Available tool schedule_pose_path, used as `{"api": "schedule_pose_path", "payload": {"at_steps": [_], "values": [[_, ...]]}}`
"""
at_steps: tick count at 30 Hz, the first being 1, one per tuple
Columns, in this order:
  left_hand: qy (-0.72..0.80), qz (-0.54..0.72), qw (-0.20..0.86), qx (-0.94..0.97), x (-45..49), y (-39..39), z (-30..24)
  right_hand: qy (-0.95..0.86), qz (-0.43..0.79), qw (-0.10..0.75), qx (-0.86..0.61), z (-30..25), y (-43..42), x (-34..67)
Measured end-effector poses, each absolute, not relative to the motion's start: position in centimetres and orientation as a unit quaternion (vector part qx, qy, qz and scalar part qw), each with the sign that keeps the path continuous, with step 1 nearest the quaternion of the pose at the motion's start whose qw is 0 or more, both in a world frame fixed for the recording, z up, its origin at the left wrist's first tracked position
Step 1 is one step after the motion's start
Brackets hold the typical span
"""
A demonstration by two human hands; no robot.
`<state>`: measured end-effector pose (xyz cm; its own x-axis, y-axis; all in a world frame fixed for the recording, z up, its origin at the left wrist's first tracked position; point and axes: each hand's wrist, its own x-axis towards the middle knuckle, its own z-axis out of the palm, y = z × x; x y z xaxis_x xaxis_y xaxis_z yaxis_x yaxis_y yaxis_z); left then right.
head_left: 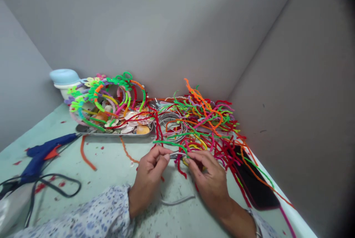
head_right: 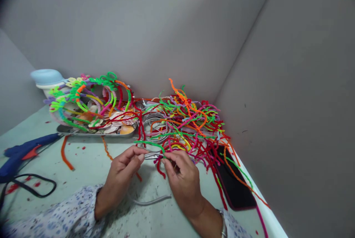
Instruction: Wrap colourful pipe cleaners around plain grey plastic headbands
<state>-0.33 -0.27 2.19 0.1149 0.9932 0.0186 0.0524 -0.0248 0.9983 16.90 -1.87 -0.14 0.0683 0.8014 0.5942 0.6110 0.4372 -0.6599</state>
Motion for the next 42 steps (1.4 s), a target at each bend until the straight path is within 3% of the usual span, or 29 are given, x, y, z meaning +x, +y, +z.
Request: {"api": "schedule_pose_path", "payload": {"at_steps": [14,42], "values": [[0.472,0.458,0.498,0.565,-0.62,-0.65,2.01,-0.678,0.195,0.467,-0.534,0.22,-1.76,16.85],[0.46,0.478,0.492,0.563,-0.47,0.17,1.72,-0.559,0.458,0.477,-0.5,0.5,-1.56,17.0]]}}
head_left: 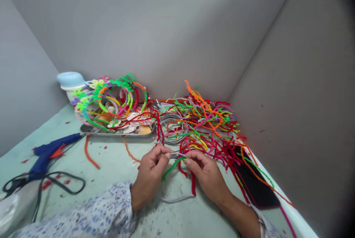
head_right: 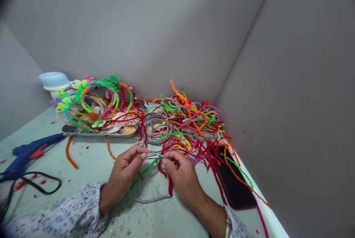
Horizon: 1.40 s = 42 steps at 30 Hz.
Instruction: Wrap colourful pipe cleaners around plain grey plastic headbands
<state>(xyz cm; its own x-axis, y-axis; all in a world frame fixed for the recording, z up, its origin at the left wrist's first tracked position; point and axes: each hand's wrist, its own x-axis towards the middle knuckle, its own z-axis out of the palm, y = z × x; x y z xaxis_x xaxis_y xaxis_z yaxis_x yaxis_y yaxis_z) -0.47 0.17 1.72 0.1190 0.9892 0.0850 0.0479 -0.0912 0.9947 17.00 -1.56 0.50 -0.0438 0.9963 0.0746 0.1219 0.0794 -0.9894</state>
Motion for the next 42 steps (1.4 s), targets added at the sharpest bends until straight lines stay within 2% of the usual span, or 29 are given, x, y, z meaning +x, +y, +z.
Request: {"api": "schedule_pose_path", "payload": {"at_steps": [18,31,42], "values": [[0.45,0.458,0.544,0.541,-0.6,0.4,1.5,-0.443,0.646,0.458,-0.42,0.3,-1.2,17.4],[0.476,0.448,0.54,0.53,-0.3,0.6,1.2,-0.486,0.54,0.477,-0.494,0.4,-1.4,17.2],[0.468,0.46,0.538,0.529,-0.3,0.8,1.1,-0.511,0.544,0.455,-0.485,0.8,-1.3,17.3]]}}
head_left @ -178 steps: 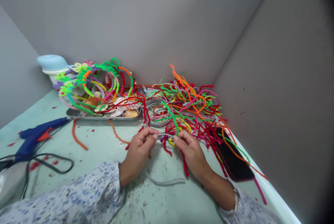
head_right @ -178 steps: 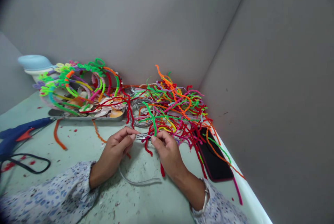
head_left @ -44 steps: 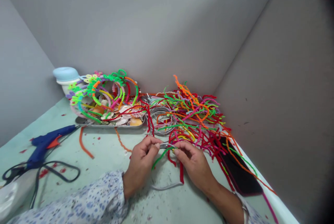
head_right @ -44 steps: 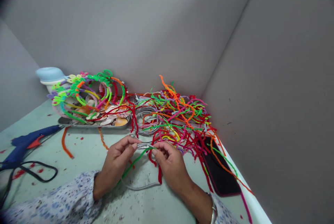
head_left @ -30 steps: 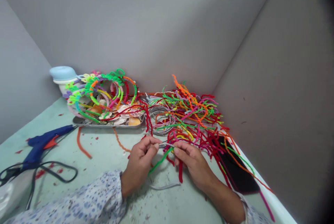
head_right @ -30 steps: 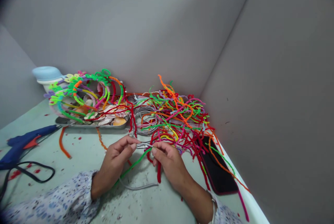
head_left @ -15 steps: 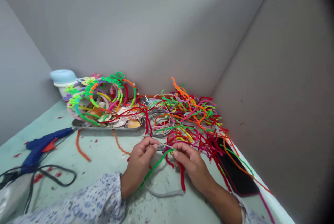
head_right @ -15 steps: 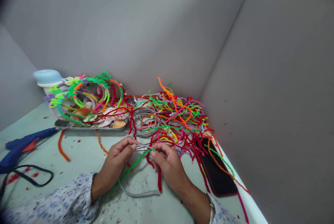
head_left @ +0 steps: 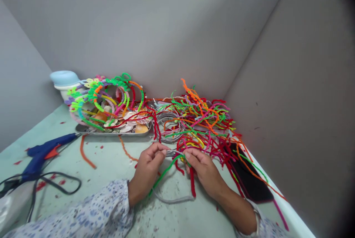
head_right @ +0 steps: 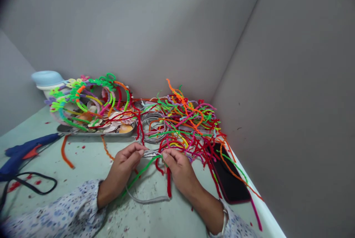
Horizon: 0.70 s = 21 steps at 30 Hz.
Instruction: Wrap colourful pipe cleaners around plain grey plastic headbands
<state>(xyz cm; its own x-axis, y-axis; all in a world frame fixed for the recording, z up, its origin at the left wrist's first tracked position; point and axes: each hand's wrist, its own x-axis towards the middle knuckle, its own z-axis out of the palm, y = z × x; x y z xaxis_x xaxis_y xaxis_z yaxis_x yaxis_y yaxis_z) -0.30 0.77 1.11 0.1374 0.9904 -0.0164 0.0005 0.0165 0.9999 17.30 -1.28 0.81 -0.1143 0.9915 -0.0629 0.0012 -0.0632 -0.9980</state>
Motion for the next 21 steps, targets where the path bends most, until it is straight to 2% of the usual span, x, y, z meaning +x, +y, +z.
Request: {"api": "schedule_pose_path", "payload": {"at_steps": [21], "values": [[0.443,0.45,0.566,0.531,-0.34,0.91,1.23,-0.48,0.599,0.452,-0.454,0.02,-1.03,17.24]]}}
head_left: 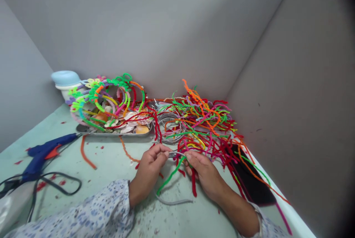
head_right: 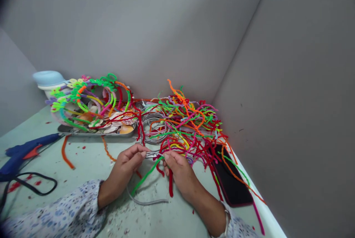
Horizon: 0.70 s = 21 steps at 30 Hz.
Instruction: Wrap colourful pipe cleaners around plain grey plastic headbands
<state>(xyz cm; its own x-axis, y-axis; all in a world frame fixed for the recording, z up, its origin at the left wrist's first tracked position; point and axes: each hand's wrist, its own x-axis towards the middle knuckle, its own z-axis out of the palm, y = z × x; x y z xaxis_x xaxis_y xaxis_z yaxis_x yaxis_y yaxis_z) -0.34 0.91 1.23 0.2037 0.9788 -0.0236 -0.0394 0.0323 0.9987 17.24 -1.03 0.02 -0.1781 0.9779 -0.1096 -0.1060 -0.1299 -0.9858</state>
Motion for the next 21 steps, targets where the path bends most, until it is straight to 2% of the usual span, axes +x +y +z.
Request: {"api": "schedule_pose_path", "payload": {"at_steps": [12,21], "values": [[0.429,0.452,0.58,0.525,-0.41,0.96,1.25,-0.413,0.674,0.461,-0.402,-0.02,-1.1,17.32],[0.424,0.449,0.595,0.514,-0.45,1.15,1.11,-0.408,0.673,0.46,-0.412,0.05,-1.07,17.23]]}}
